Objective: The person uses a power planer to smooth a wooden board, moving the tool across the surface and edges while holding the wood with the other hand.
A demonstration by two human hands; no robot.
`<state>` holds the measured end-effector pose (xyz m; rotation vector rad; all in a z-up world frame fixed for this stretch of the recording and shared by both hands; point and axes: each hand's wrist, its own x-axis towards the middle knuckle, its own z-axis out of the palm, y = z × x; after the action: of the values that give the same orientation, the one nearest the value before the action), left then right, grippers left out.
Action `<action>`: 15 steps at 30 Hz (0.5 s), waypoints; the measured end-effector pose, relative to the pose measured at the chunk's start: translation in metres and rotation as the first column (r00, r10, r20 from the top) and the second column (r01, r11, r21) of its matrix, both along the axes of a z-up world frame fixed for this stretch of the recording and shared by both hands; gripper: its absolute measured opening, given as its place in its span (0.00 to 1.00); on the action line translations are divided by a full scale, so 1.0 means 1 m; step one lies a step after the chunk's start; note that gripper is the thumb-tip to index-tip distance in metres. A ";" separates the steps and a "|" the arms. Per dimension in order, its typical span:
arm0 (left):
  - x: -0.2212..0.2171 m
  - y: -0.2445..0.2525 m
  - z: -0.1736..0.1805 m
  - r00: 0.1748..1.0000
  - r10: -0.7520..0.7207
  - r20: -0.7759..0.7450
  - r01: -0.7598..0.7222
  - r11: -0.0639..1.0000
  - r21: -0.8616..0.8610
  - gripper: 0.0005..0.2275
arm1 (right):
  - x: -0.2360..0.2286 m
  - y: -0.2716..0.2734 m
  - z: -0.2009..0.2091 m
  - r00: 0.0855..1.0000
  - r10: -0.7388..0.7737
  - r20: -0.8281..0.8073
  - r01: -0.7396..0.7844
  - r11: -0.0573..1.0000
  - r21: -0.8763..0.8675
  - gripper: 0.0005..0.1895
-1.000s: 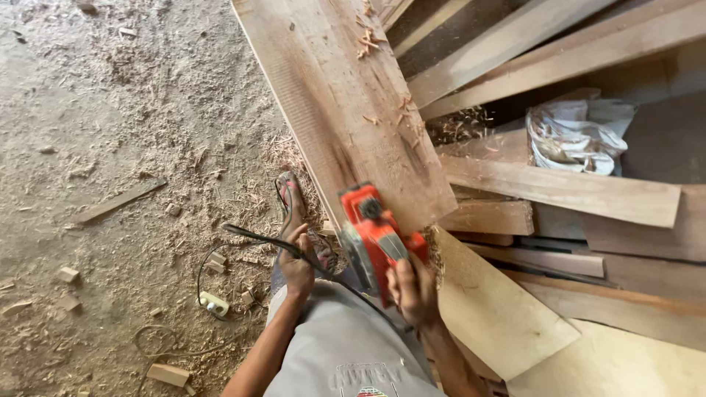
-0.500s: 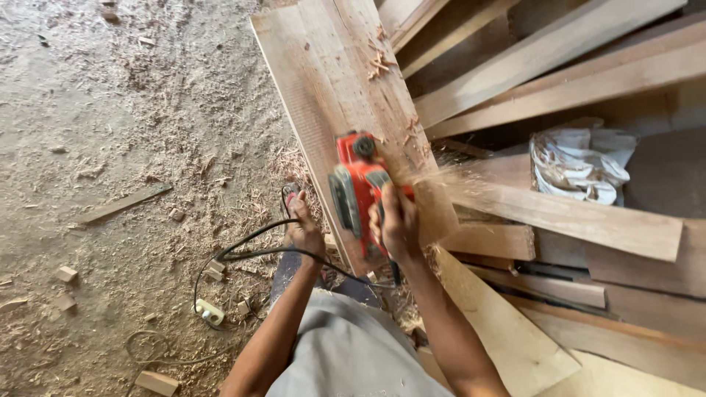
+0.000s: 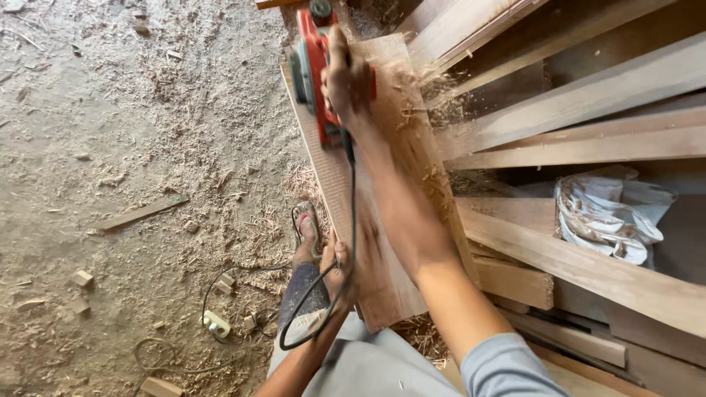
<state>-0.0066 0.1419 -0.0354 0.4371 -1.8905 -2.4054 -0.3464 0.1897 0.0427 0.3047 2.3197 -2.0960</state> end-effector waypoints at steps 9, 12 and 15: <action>0.025 -0.018 -0.068 0.982 0.118 0.145 -0.060 0.935 -0.350 0.22 | 0.055 0.026 0.011 0.984 0.164 0.068 -0.149 0.972 -0.183 0.29; 0.016 -0.057 -0.075 0.977 0.208 0.045 -0.187 0.941 -0.282 0.28 | 0.145 0.045 0.014 0.983 0.145 0.113 -0.112 0.961 -0.253 0.28; 0.007 -0.090 -0.070 0.941 0.174 -0.288 -0.307 0.798 -0.518 0.26 | 0.279 0.082 0.035 0.972 0.219 0.087 -0.187 0.941 -0.281 0.27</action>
<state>0.0007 0.0521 -0.1058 0.3165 -2.1438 -1.5580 -0.0679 0.2720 0.0782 0.1702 1.8788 -2.1893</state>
